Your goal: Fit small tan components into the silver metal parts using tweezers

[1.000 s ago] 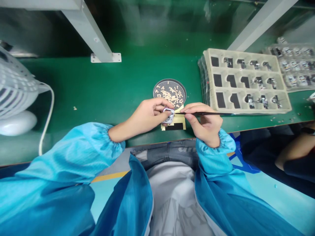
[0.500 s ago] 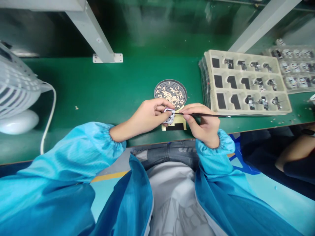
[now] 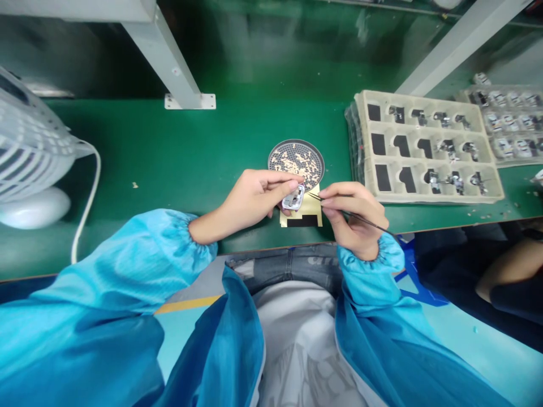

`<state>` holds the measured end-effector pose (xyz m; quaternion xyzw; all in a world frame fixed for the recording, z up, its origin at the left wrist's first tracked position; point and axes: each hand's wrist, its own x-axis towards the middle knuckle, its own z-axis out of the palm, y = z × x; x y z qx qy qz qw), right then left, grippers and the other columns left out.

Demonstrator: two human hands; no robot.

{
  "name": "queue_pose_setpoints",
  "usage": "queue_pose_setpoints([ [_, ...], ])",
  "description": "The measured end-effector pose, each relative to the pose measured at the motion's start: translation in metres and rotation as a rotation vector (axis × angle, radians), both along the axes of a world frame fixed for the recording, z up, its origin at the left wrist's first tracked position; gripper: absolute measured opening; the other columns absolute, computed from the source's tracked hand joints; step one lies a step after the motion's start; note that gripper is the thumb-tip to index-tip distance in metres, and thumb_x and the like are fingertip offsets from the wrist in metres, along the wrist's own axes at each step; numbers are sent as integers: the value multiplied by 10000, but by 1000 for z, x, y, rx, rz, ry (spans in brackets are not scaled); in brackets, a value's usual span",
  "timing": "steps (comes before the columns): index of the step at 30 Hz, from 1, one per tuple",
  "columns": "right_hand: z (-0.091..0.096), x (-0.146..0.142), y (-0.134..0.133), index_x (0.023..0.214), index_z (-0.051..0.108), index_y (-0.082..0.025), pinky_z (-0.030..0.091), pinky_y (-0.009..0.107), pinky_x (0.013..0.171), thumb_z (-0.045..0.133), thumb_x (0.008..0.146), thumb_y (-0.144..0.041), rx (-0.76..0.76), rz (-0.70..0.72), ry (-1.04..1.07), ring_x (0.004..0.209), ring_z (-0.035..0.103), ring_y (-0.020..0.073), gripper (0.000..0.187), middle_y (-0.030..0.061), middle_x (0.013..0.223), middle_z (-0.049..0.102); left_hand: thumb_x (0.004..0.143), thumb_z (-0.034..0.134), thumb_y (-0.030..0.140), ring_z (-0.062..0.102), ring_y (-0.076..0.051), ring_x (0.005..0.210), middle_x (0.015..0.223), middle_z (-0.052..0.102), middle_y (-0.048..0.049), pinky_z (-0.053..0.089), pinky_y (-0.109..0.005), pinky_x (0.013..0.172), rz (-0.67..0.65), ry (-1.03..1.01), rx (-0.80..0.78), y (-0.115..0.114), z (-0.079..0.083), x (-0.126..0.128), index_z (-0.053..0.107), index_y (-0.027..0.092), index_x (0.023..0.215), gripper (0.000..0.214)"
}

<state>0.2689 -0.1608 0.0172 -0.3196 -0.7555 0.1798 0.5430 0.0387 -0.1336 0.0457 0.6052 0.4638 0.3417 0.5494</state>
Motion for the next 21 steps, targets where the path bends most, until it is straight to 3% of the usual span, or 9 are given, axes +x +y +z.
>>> queue_pose_setpoints([
  [10,0,-3,-1,1081,783,-282,648,449,845,772,897,-195,-158,69,69,929,765,260,204,59,1000,805,932,711,538,521,-97,460,805,791,-52,371,-233,427,-10,26,24,0,-2,-3,844,192,1109,411],
  [16,2,-2,0,1015,778,-259,652,448,882,762,925,-241,-298,143,103,957,773,251,93,66,1008,809,941,711,484,627,-150,591,684,747,-42,464,-234,526,-2,39,81,0,-1,-3,849,187,1098,362],
  [21,2,-3,1,955,742,-225,650,416,852,756,945,-262,-426,220,214,941,767,228,42,74,987,800,934,721,475,644,-148,618,784,788,-60,485,-237,562,19,38,124,1,-3,-4,844,200,1140,365],
])
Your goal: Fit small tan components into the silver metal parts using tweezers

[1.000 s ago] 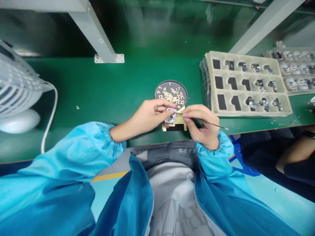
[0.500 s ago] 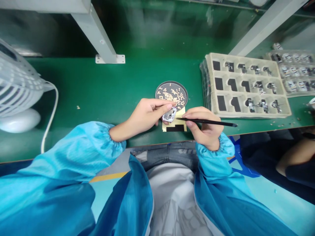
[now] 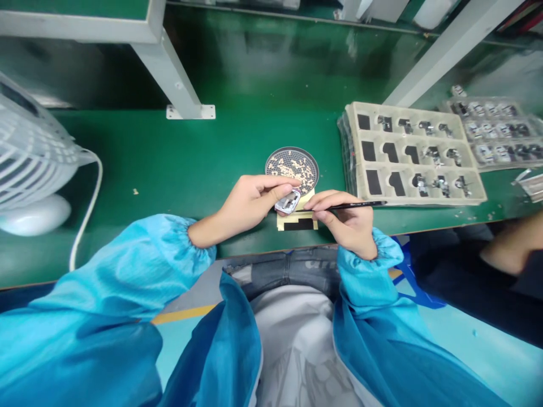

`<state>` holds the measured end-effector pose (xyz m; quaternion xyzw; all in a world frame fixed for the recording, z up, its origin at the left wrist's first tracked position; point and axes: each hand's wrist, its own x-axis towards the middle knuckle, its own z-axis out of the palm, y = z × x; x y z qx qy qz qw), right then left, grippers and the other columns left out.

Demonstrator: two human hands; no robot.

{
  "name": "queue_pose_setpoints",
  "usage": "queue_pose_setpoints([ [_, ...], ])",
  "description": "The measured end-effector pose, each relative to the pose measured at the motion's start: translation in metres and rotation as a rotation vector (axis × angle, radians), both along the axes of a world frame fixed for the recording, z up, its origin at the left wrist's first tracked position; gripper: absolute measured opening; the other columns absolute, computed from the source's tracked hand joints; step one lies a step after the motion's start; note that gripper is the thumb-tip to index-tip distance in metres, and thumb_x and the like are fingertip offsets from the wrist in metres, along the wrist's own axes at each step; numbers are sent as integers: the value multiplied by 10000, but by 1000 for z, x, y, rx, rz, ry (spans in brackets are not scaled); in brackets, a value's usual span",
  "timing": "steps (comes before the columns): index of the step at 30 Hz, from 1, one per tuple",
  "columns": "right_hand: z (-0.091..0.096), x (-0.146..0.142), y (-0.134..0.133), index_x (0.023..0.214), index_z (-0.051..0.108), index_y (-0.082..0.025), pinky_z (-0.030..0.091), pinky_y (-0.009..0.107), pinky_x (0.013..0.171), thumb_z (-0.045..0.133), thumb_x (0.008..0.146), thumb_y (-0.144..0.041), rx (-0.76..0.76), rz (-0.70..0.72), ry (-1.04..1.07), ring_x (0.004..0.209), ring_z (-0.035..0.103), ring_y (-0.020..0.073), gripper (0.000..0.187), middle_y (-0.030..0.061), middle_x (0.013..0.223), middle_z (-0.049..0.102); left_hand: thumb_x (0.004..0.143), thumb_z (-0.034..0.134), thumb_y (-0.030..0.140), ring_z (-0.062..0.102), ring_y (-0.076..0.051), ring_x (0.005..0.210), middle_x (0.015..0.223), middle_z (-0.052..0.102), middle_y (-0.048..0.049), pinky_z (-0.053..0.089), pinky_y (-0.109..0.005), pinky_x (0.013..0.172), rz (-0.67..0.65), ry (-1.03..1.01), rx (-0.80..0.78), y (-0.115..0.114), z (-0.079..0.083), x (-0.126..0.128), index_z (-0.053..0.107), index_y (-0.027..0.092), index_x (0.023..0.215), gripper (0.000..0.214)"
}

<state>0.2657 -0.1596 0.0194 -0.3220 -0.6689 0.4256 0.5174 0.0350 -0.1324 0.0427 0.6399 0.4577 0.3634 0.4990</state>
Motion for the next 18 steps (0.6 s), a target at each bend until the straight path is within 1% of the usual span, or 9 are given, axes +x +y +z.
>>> queue_pose_setpoints([
  [4,5,4,-7,949,682,-196,625,324,659,780,927,-324,-129,96,79,822,760,204,164,79,920,788,941,713,471,520,-82,471,836,796,-59,406,-215,456,39,-19,-11,3,1,-2,833,196,1141,361],
  [6,12,14,-9,931,673,-195,618,347,644,733,948,-388,-162,118,111,771,748,214,203,74,850,771,933,724,464,559,-87,492,863,794,-69,429,-208,452,64,-79,-51,5,1,-2,809,176,1151,371],
  [8,24,33,-5,912,693,-200,613,392,666,645,983,-430,-130,74,129,738,733,231,246,64,779,744,880,786,422,679,-133,613,943,793,-90,496,-208,490,65,-182,-106,7,1,-1,764,158,1160,385],
  [10,39,58,11,942,727,-208,589,394,651,598,992,-420,-53,-67,80,676,700,223,252,34,705,703,789,865,344,760,-186,745,1057,780,-103,565,-222,546,67,-281,-145,8,0,1,700,162,1172,455],
  [12,55,86,41,1034,756,-216,554,354,626,620,970,-359,38,-320,-91,605,636,178,207,-2,673,668,727,902,288,784,-206,784,1098,765,-99,615,-247,604,88,-334,-150,8,-2,2,654,170,1185,534],
  [14,66,109,82,1015,782,-210,556,349,748,654,932,-261,92,-562,-394,740,668,174,161,23,811,738,734,901,301,783,-199,765,1057,766,-95,639,-270,644,94,-318,-145,9,-4,3,664,159,1158,506],
  [15,69,117,103,1005,790,-200,551,358,805,687,899,-224,69,-588,-576,816,686,187,150,42,886,768,749,896,326,778,-196,751,1025,768,-97,640,-274,642,88,-297,-148,10,-4,2,683,148,1120,463],
  [16,71,124,123,1005,790,-177,546,379,832,713,877,-210,31,-645,-709,847,695,212,153,60,896,770,762,891,356,771,-192,732,996,771,-100,630,-268,618,80,-274,-155,11,-4,2,700,138,1074,425],
  [18,72,131,157,968,792,-155,534,406,820,770,855,-291,-95,-669,-972,833,694,252,178,84,822,754,775,888,402,755,-180,685,953,773,-106,581,-237,537,67,-247,-179,13,-3,0,717,125,1010,402],
])
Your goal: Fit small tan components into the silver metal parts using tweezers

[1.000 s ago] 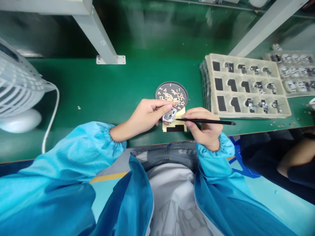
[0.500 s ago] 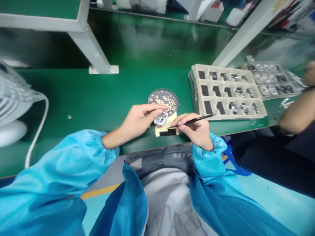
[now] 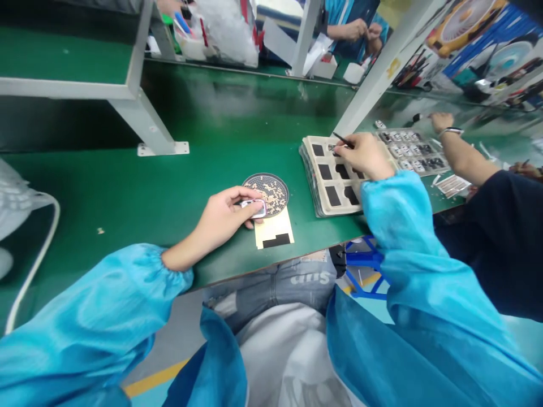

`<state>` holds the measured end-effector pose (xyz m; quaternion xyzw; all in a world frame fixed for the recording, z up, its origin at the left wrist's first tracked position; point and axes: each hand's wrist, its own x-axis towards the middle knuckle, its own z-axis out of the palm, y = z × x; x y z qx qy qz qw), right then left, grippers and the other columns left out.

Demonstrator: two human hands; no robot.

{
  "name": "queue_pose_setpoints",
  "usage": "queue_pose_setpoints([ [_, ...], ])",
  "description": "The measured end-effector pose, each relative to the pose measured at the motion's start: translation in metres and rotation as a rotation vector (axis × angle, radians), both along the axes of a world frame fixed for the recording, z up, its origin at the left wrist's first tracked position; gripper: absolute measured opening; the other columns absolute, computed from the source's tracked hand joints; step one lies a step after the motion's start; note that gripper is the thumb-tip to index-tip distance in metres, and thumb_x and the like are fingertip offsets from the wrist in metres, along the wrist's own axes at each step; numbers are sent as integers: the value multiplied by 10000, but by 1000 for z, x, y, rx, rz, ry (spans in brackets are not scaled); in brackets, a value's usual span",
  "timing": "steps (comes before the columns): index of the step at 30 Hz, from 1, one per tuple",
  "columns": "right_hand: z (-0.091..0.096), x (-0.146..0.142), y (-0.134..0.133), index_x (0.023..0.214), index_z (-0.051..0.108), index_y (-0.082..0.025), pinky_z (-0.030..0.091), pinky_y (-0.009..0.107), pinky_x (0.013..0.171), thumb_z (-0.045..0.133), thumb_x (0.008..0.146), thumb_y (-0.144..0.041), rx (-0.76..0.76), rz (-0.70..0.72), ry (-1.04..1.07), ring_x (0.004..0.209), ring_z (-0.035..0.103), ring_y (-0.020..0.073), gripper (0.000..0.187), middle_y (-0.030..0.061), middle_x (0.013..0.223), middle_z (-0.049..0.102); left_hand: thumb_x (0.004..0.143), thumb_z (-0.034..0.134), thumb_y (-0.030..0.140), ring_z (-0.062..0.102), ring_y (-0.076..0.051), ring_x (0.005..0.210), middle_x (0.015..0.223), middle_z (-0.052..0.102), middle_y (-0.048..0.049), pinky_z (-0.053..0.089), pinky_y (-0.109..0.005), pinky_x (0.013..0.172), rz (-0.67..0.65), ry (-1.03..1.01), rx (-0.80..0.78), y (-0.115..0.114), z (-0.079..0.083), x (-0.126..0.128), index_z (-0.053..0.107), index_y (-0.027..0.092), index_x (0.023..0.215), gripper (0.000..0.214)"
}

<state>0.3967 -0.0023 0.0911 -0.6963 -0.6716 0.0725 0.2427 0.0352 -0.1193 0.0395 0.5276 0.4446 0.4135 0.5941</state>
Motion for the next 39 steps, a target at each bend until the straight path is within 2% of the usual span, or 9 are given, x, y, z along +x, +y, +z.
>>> queue_pose_setpoints([
  [4,-1,2,31,948,800,-117,474,369,760,798,836,-340,-136,-1,-128,740,645,203,249,83,763,742,794,874,452,734,-166,626,854,762,-93,476,-197,443,4,-43,-43,2,2,-2,726,122,1017,425],
  [7,3,1,29,861,778,-72,408,345,685,806,792,-294,-163,2,-45,631,560,124,233,52,634,686,835,820,503,725,-165,620,804,754,-84,462,-200,438,12,-91,-72,4,3,-3,758,135,969,396],
  [11,8,-2,14,810,745,-118,367,351,601,849,734,-274,-137,-99,72,557,517,95,203,36,629,657,873,752,499,663,-132,595,799,757,-85,468,-210,453,27,-124,-86,4,1,-5,817,152,948,361],
  [17,13,-39,-38,837,708,-208,479,337,625,823,779,-222,160,34,138,669,645,188,130,42,755,716,865,746,385,597,-86,575,1043,787,-92,480,-227,486,20,-103,-44,2,0,-7,837,177,1002,265],
  [20,13,-77,-77,881,721,-211,533,332,653,837,788,-240,130,239,323,747,704,208,152,30,824,757,833,764,312,593,-78,561,1043,785,-87,494,-224,512,15,-75,-19,2,1,-8,824,164,1045,266],
  [24,-3,-121,-116,868,777,-194,550,308,638,878,800,-335,-54,457,570,714,692,180,187,21,827,778,792,777,285,608,-84,578,1107,790,-109,510,-223,534,16,-84,5,3,2,-8,807,137,1100,343],
  [28,-29,-141,-126,933,834,-212,576,315,692,907,773,-442,-199,484,796,788,723,198,289,24,905,812,768,774,260,660,-122,675,1158,794,-121,547,-239,597,11,-134,47,2,2,-8,799,136,1143,396],
  [31,-43,-148,-125,838,827,-207,537,284,649,899,775,-493,-237,433,889,719,692,171,301,16,815,795,784,768,247,702,-149,753,1226,784,-121,584,-271,690,19,-125,101,0,2,-8,783,153,1221,447],
  [39,-48,-157,-122,716,768,-165,440,262,605,863,786,-570,-261,378,851,636,589,132,421,19,696,728,814,818,297,725,-302,1209,1353,739,-136,597,-390,1026,-48,-180,208,-4,-1,-6,774,173,1260,465],
])
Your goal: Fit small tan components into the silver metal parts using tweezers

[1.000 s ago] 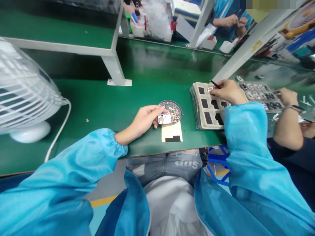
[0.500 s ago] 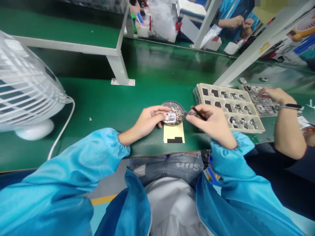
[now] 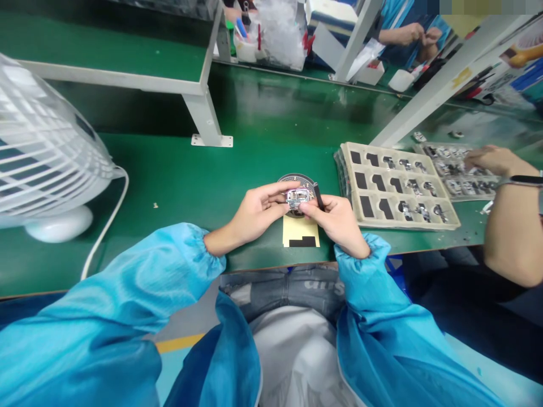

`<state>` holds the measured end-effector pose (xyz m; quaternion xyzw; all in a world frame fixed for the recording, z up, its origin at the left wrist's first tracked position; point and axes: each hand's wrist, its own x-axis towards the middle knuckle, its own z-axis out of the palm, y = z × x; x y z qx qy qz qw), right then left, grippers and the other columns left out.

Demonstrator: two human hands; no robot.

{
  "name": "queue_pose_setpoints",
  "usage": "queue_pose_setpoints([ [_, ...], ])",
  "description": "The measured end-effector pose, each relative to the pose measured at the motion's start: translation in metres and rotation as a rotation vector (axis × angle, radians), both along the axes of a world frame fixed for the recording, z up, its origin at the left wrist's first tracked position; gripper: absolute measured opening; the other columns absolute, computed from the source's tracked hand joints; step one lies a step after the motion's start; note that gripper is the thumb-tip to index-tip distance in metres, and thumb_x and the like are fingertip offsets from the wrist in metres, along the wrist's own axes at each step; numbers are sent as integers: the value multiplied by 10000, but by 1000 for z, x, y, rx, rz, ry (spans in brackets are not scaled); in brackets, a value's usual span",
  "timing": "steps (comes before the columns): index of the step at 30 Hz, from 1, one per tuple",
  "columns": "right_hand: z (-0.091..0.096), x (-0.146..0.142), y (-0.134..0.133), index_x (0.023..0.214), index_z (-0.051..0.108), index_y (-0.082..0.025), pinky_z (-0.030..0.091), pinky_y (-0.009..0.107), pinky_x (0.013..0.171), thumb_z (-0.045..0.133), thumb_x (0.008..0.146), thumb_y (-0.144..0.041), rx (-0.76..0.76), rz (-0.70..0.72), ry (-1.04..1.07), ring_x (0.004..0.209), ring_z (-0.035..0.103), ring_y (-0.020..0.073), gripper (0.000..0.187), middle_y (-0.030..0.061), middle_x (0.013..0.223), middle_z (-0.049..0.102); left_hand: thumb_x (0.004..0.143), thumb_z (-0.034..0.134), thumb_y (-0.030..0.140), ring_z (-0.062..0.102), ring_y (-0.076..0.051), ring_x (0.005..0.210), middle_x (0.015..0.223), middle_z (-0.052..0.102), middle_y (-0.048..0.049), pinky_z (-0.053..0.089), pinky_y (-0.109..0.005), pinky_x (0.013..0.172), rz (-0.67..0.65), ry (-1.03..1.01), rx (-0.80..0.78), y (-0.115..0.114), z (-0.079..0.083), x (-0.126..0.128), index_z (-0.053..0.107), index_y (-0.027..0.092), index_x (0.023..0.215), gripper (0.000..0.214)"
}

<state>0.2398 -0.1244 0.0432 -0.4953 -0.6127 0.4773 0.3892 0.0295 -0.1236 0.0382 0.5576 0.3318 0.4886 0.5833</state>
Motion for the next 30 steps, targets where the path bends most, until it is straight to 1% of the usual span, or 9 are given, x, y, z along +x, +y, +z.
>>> queue_pose_setpoints([
  [2,1,-1,-1,704,757,-160,424,261,587,851,787,-592,-9,-17,2,617,562,126,450,19,676,706,832,810,295,732,-303,1197,1350,741,-130,598,-401,1031,3,15,39,1,-3,0,770,180,1275,460],
  [6,0,1,-2,680,728,-160,333,251,518,834,799,-612,-27,-41,25,575,486,107,479,15,643,655,862,787,274,745,-286,1157,1336,749,-116,611,-390,1000,27,65,94,1,-7,-1,761,188,1296,443],
  [10,-2,3,-1,670,709,-167,271,252,494,817,811,-632,-36,-45,36,547,428,97,499,3,608,608,873,778,274,755,-260,1096,1347,739,-126,626,-333,891,48,139,140,-1,-8,0,739,176,1331,470],
  [13,-3,3,-1,665,702,-167,256,253,491,816,809,-641,-44,-36,41,536,404,92,508,-5,591,585,868,778,265,755,-209,939,1347,737,-138,607,-292,764,99,257,204,-3,-7,1,730,163,1347,492],
  [16,-3,2,-1,653,695,-166,244,254,491,809,819,-639,-46,-28,49,530,388,87,514,-8,586,579,873,776,259,704,-152,772,1295,763,-126,574,-272,679,156,348,279,-3,-8,1,746,167,1323,459],
  [20,-2,1,-2,649,692,-165,253,254,497,809,829,-627,-52,-22,60,532,392,85,509,-11,580,569,897,776,260,664,-124,706,1263,781,-101,581,-268,689,202,394,390,-2,-9,1,765,196,1294,403],
  [24,-2,1,-2,650,688,-169,302,256,515,811,828,-626,-63,-16,65,547,426,92,506,-12,585,568,915,771,260,705,-141,780,1302,768,-100,605,-285,771,221,411,485,-2,-9,1,778,211,1281,369],
  [27,-5,-1,-2,657,657,-181,375,264,547,844,785,-632,-21,-80,31,583,478,111,504,-9,618,589,898,795,291,722,-157,786,1263,784,-93,612,-299,763,228,404,413,-3,-8,1,792,222,1259,367],
  [30,-7,-5,-2,763,638,-205,473,272,611,903,721,-604,63,-182,53,668,563,133,480,-4,733,646,866,829,321,759,-196,877,1221,797,-100,633,-317,800,174,290,208,-4,-7,3,791,199,1255,409],
])
